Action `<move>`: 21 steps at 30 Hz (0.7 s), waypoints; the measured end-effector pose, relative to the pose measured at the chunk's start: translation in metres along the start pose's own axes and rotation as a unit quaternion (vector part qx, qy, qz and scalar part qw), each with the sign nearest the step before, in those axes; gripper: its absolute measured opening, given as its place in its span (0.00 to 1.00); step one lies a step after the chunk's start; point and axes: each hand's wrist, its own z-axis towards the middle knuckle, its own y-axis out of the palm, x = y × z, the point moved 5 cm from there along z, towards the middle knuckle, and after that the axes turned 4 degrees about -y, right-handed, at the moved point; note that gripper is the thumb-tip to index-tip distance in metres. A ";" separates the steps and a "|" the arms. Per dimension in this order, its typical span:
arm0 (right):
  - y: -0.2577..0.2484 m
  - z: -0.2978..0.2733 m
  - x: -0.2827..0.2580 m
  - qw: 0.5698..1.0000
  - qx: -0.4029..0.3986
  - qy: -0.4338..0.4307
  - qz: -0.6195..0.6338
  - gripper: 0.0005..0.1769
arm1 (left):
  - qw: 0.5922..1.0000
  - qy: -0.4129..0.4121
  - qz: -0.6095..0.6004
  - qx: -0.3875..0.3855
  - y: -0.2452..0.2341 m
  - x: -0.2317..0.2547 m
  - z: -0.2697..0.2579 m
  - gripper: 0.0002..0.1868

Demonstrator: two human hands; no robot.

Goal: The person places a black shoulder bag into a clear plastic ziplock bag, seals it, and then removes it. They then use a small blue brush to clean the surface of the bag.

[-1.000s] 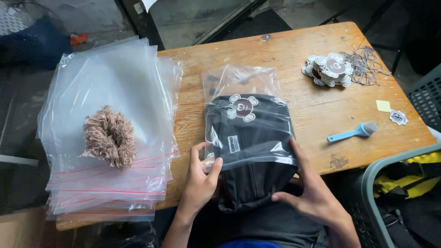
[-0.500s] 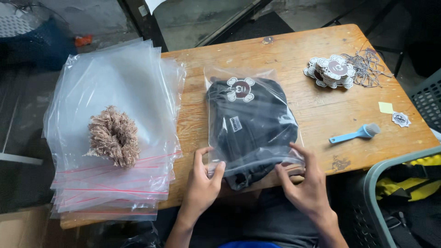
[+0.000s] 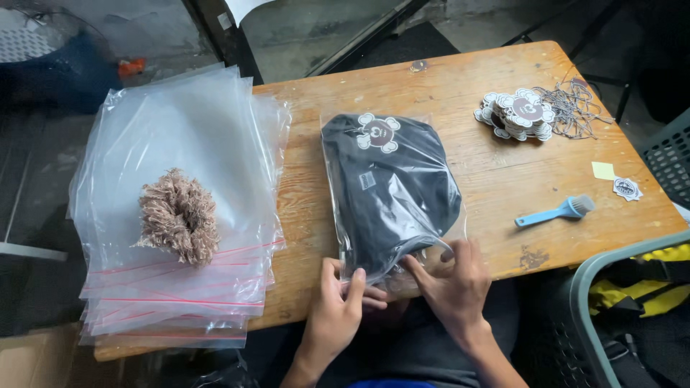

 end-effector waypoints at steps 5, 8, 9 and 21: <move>-0.005 0.007 -0.006 0.999 -0.022 -0.032 -0.017 0.32 | 0.975 -0.017 0.221 0.028 -0.011 0.022 -0.004 0.13; -0.019 0.019 -0.012 0.994 -0.077 -0.064 0.030 0.27 | 0.919 0.001 0.385 0.085 -0.028 0.039 -0.003 0.17; -0.023 0.023 -0.017 0.987 -0.119 -0.087 0.060 0.21 | 0.896 0.041 0.428 0.115 -0.034 0.044 -0.003 0.20; 0.019 0.022 0.029 0.911 -0.314 -0.253 -0.079 0.53 | 0.778 0.219 0.588 0.002 -0.006 0.034 0.017 0.50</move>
